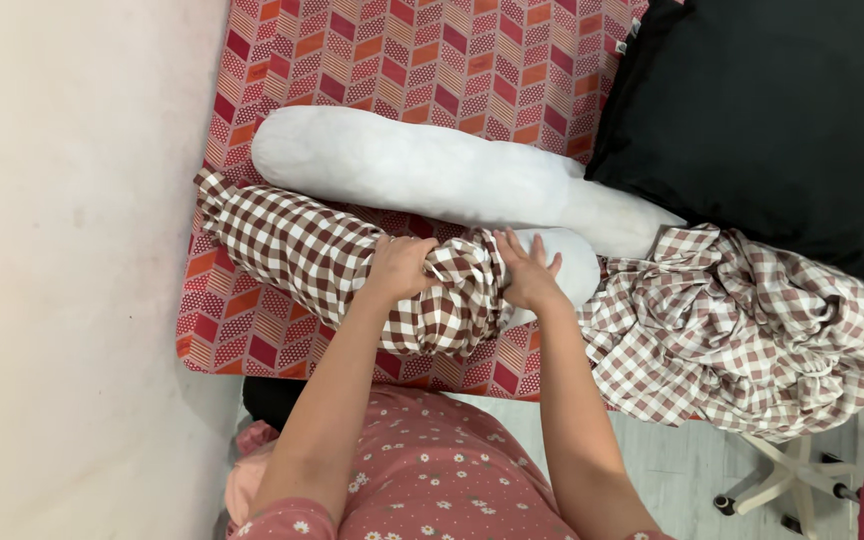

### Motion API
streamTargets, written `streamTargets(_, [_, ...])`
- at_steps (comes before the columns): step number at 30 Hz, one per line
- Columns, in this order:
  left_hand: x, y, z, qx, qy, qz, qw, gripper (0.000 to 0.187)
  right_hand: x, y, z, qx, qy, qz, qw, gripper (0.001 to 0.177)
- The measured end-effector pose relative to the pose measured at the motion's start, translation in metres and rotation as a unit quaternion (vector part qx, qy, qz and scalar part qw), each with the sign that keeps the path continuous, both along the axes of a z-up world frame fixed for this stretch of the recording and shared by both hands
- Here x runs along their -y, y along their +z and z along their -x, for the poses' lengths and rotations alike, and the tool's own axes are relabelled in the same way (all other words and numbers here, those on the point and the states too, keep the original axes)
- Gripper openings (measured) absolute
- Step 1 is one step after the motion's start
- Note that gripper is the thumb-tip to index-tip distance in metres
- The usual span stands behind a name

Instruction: The person places a brown and white checkered pillowcase onto a long white cylindrical pillow. They pull the fabric over the pillow, adjust it along the length, and smooth the surface. The person then removes the pillowcase and repeats the process on the same pillow.

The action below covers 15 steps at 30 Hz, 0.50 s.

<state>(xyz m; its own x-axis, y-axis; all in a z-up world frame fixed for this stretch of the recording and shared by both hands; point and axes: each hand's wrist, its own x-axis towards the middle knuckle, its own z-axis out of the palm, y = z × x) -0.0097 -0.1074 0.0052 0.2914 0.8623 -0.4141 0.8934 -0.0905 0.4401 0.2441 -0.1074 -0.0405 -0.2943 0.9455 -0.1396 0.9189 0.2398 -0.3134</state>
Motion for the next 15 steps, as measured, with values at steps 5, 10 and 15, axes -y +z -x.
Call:
streamTargets(5, [0.012,-0.002,0.003,0.079,0.022,-0.093,0.992,0.049,0.004,0.002,0.005,-0.056,-0.041,0.003,0.998,0.050])
streamTargets(10, [0.012,0.030,0.016,0.070,0.049,-0.051,0.995,0.038,0.012,0.016,0.005,-0.122,-0.026,-0.101,0.987,0.033])
streamTargets(15, [0.024,0.060,0.027,0.063,0.087,-0.112,0.988,0.044,0.016,0.050,0.021,-0.104,-0.044,-0.218,0.969,0.020])
